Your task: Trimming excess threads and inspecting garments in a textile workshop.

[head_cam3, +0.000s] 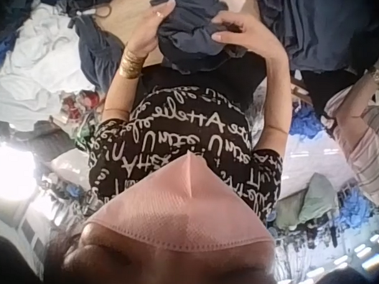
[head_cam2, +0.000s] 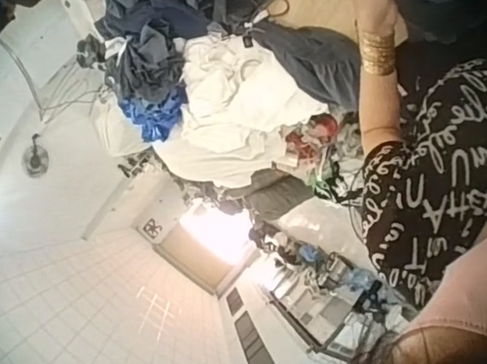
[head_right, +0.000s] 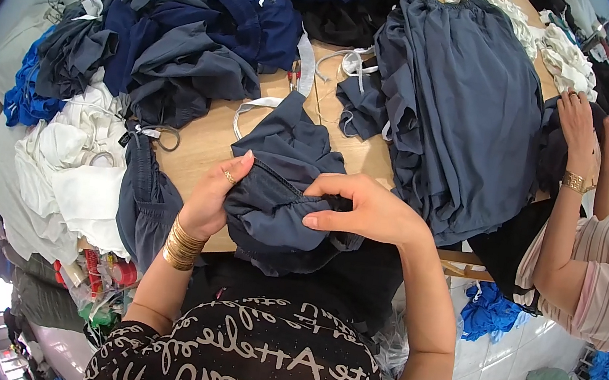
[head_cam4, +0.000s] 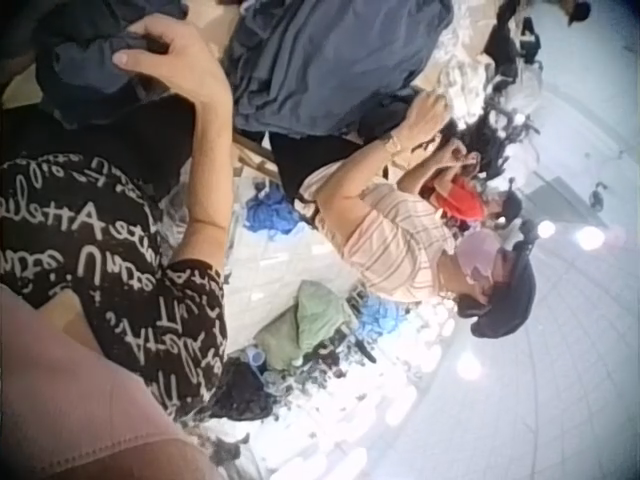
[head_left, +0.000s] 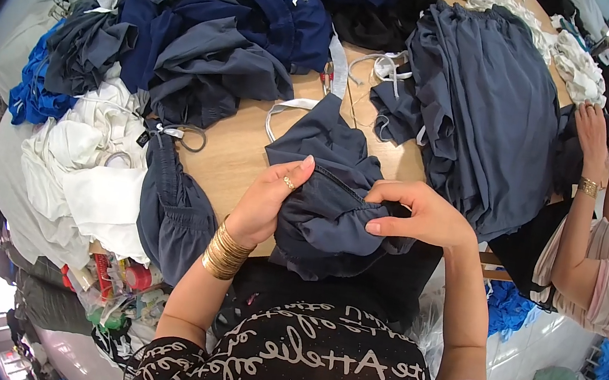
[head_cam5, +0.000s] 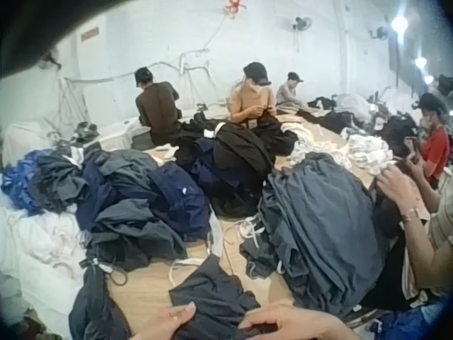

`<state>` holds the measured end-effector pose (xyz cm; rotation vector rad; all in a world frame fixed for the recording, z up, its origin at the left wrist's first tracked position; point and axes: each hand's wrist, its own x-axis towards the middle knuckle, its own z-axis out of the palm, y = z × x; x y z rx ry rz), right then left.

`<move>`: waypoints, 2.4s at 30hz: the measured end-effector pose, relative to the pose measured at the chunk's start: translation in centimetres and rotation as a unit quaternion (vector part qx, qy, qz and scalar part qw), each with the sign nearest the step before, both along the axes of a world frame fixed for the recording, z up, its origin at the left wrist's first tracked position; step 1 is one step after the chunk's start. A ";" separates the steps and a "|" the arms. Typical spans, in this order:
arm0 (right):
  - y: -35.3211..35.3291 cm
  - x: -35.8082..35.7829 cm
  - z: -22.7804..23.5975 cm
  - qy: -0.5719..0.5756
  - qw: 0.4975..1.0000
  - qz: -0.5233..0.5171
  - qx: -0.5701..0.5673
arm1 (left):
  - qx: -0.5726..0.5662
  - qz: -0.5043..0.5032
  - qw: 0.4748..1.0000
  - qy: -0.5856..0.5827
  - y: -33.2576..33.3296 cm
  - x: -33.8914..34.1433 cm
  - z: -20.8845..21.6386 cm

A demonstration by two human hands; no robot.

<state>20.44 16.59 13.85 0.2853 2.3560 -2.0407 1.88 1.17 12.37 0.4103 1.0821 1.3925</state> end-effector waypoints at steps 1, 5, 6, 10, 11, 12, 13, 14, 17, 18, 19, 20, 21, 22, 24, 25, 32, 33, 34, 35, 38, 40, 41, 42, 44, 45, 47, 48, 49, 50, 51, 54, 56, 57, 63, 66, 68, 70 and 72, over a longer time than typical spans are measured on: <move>0.0 0.0 0.0 -0.013 1.000 0.004 -0.009 | 0.002 0.002 1.000 -0.002 -0.1 0.0 0.0; -1.0 -0.4 0.8 -0.043 0.998 -0.023 0.045 | 0.003 0.015 0.998 0.067 -0.5 -0.3 0.1; -1.2 -0.6 0.8 -0.027 0.996 -0.032 0.085 | 0.003 0.027 0.996 0.091 -0.7 -0.6 0.2; -1.1 -0.9 1.5 -0.046 0.996 -0.025 0.076 | 0.012 0.022 0.998 0.063 -1.0 -1.0 0.9; -1.0 -1.1 1.1 -0.048 0.996 -0.022 0.078 | 0.001 0.053 0.997 0.057 -0.9 -0.6 1.1; -1.0 -1.2 0.4 0.004 0.996 -0.036 0.086 | -0.009 0.083 0.995 0.052 -0.9 -0.5 1.2; -1.0 -1.4 0.1 0.057 0.993 -0.050 0.094 | -0.007 0.086 0.995 0.050 -1.1 -0.8 0.8; -1.2 -1.6 0.3 0.056 0.993 -0.047 0.096 | 0.013 0.066 0.984 0.163 -1.4 -1.3 -0.1; -1.7 -2.0 1.2 0.078 0.991 -0.079 0.068 | 0.041 0.054 0.919 0.387 -2.0 -1.5 0.3; -1.7 -1.9 1.5 0.022 0.994 -0.071 0.076 | 0.048 0.049 0.918 0.391 -2.2 -1.6 0.5; -1.7 -2.0 1.8 -0.034 0.994 -0.062 0.084 | 0.056 0.045 0.916 0.395 -2.5 -1.7 0.8; -1.9 -2.1 2.0 -0.036 0.994 -0.061 0.086 | 0.073 0.019 0.923 0.378 -2.8 -1.7 1.2; -2.3 -2.3 2.2 -0.021 0.987 -0.097 0.126 | 0.090 -0.007 0.928 0.361 -3.2 -1.9 1.7; -2.6 -2.4 2.2 -0.007 0.977 -0.132 0.167 | 0.149 -0.081 0.914 0.369 -3.6 -2.5 2.2; -3.0 -2.5 2.1 0.019 0.964 -0.143 0.223 | 0.209 -0.188 0.861 0.423 -3.6 -3.0 3.2; -3.3 -2.5 2.1 0.046 0.948 -0.152 0.275 | 0.185 -0.232 0.853 0.430 -3.8 -3.2 3.3; -4.5 -2.9 3.0 0.085 0.910 -0.145 0.380 | 0.154 -0.026 0.858 0.489 -2.4 -1.7 1.6; -4.7 -2.9 3.0 0.087 0.901 -0.146 0.398 | 0.127 -0.047 0.874 0.466 -2.5 -1.1 1.8; -4.8 -2.9 3.1 0.088 0.892 -0.150 0.417 | 0.102 -0.069 0.889 0.442 -2.4 -0.5 1.9; -4.9 -2.9 2.9 0.087 0.891 -0.150 0.419 | 0.083 -0.074 0.889 0.445 -2.4 -0.2 1.8; -5.2 -2.9 2.3 0.154 0.853 -0.173 0.468 | 0.087 -0.136 0.956 0.243 -2.4 -1.1 0.5; -5.5 -2.9 2.2 0.228 0.796 -0.194 0.526 | 0.078 -0.168 0.964 0.191 -2.2 -1.5 1.1; -5.5 -2.8 2.0 0.250 0.773 -0.200 0.548 | 0.068 -0.198 0.968 0.139 -2.2 -1.5 1.4; -5.6 -2.5 1.8 0.248 0.774 -0.202 0.547 | 0.067 -0.201 0.968 0.138 -2.3 -1.4 1.3; -5.5 -2.1 1.3 0.272 0.764 -0.220 0.542 | 0.132 -0.199 0.962 0.132 -2.2 -1.2 1.3; -5.5 -2.1 1.1 0.271 0.764 -0.222 0.542 | 0.131 -0.201 0.962 0.132 -2.0 -1.1 1.6; -5.7 -2.0 0.9 0.288 0.754 -0.226 0.545 | 0.081 -0.187 0.978 0.046 -1.6 -0.9 2.5; -5.8 -1.9 0.9 0.286 0.754 -0.228 0.545 | 0.057 -0.208 0.973 0.084 -1.4 -1.0 2.0; -5.7 -2.0 1.0 0.293 0.747 -0.224 0.553 | 0.056 -0.208 0.973 0.084 -1.2 -0.9 2.0; -5.6 -2.1 1.0 0.300 0.740 -0.220 0.560 | 0.056 -0.201 0.974 0.086 -1.0 -0.7 2.1; -5.7 -2.2 1.1 0.300 0.741 -0.221 0.559 | 0.055 -0.193 0.976 0.087 -0.9 -0.5 2.1; -5.7 -2.2 1.2 0.302 0.728 -0.228 0.571 | 0.039 -0.176 0.976 0.120 -0.6 -0.3 2.4; -5.9 -2.0 1.1 0.286 0.754 -0.229 0.545 | 0.037 -0.171 0.979 0.108 -0.7 -0.2 2.5; -5.9 -1.9 1.0 0.286 0.754 -0.230 0.545 | 0.035 -0.166 0.981 0.096 -0.7 -0.2 2.5; -6.0 -1.6 0.1 0.310 0.756 -0.261 0.515 | 0.023 -0.153 0.985 0.079 -1.0 0.0 2.5; -5.9 -1.5 0.1 0.311 0.746 -0.261 0.527 | 0.026 -0.150 0.985 0.077 -1.0 0.0 2.9; -5.8 -1.6 0.0 0.306 0.753 -0.261 0.521 | 0.027 -0.149 0.985 0.085 -1.0 -0.1 2.7; -5.9 -1.5 -0.3 0.306 0.754 -0.261 0.519 | 0.028 -0.149 0.984 0.093 -1.0 -0.3 2.5; -6.0 -1.5 -0.6 0.305 0.755 -0.262 0.518 | -0.005 -0.171 0.973 0.151 -0.9 -0.4 2.5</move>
